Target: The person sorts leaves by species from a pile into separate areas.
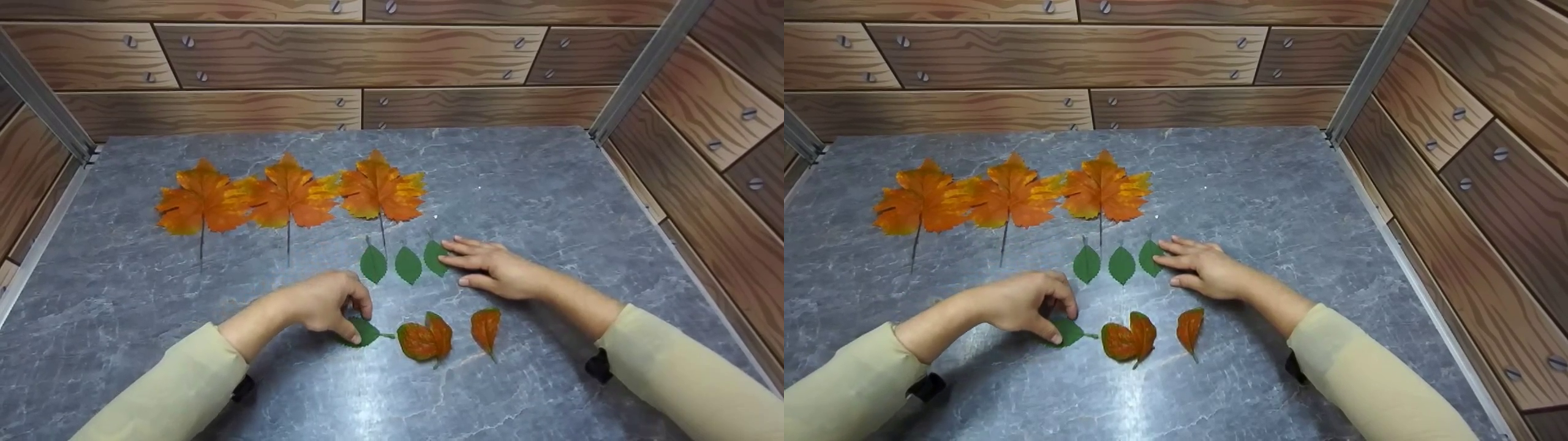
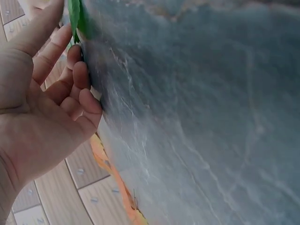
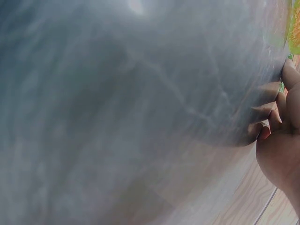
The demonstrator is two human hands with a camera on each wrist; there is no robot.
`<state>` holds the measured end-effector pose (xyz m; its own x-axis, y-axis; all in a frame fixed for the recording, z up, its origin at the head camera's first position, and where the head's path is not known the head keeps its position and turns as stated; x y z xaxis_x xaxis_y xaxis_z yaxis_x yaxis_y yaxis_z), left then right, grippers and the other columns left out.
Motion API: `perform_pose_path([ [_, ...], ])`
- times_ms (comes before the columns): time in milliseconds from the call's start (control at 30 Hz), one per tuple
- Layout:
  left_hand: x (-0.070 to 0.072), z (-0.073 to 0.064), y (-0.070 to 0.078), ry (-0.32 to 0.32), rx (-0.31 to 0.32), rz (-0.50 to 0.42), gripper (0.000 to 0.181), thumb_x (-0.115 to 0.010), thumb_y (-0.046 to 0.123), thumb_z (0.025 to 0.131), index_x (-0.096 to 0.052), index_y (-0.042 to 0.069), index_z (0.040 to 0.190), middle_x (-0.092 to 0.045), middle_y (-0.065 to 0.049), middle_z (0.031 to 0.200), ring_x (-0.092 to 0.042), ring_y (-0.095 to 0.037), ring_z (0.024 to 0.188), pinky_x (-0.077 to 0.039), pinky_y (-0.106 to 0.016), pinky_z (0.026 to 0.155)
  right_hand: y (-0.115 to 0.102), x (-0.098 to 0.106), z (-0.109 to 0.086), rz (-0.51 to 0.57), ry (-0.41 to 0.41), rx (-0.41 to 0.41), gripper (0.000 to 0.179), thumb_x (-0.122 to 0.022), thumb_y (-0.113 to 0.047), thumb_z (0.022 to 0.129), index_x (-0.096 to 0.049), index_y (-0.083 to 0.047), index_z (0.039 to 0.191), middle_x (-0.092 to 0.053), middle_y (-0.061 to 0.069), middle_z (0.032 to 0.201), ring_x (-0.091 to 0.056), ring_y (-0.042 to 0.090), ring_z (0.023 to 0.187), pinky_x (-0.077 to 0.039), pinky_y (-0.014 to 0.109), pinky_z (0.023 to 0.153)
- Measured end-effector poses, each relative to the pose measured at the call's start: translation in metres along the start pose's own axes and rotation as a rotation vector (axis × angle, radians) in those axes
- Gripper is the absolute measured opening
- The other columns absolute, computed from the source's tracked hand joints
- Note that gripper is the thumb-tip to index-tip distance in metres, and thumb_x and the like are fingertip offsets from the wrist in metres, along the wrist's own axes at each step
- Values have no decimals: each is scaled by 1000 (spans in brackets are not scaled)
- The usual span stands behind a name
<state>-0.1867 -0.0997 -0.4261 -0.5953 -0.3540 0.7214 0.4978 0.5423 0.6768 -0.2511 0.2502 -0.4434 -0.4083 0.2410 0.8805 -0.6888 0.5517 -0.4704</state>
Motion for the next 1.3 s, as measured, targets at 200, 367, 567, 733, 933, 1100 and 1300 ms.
perform_pose_path([
  [200, -1, 1, 2, 2, -27, 56, 17, -93, 12, 80, -81, 15, 92, -63, 3, 96, -58, -16, 88, -47, -29, 78, 0, 0, 0, 0, 5, 4, 53, -65, -26, 108, -53, -15, 158, -35, 10, 170, -25, 38, 158, -20, 69, 123],
  [367, 0, 0, 2, -8, -41, 44, 13, -90, 10, 82, -81, 14, 90, -63, 3, 94, -59, -20, 90, -47, -29, 79, 1, 0, 0, 1, -3, 0, 53, -64, -25, 108, -53, -15, 158, -35, 9, 170, -25, 37, 158, -20, 69, 123],
  [567, 3, -2, -3, -30, -9, -92, 12, -84, 1, 85, -75, 10, 88, -65, 6, 84, -58, -11, 77, -47, -25, 72, 2, 1, 1, 1, -20, -14, 53, -63, -27, 109, -52, -17, 159, -33, 7, 171, -24, 36, 159, -20, 69, 123],
  [733, 7, -4, -8, -36, 29, -212, 13, -82, -1, 87, -73, 6, 92, -67, 5, 79, -60, -8, 73, -50, -23, 70, 3, 0, 2, 2, -24, -16, 53, -63, -28, 109, -51, -18, 160, -32, 6, 172, -23, 35, 159, -19, 69, 123],
  [933, 15, -8, -13, 32, 35, -291, 18, -85, 0, 88, -68, 7, 91, -63, 4, 81, -57, -11, 76, -49, -24, 71, 3, 0, 2, 1, -20, -7, 53, -63, -29, 109, -51, -18, 160, -33, 7, 171, -23, 36, 159, -20, 69, 123],
  [1100, 24, -10, -17, 116, 30, -307, 4, -83, 5, 92, -81, 5, 96, -77, 3, 93, -66, -11, 85, -54, -26, 79, 2, 0, 1, 2, -12, -1, 53, -63, -28, 109, -52, -17, 159, -33, 8, 171, -24, 37, 159, -19, 69, 123],
  [1300, 36, -14, -25, 301, 105, -306, 23, -79, 11, 97, -81, 3, 119, -78, -9, 116, -73, -23, 103, -60, -37, 88, 1, 0, 1, 3, -9, -4, 53, -64, -28, 109, -52, -17, 159, -33, 8, 171, -24, 37, 159, -19, 70, 122],
])
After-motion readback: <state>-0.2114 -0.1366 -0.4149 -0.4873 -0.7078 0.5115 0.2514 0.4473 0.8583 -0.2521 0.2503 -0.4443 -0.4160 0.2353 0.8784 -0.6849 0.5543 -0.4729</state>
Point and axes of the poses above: each hand's wrist, its own z-axis towards the middle knuckle, its own x-axis out of the back of the hand, y = z × x, the point moved 2 cm from there along z, towards the middle knuckle
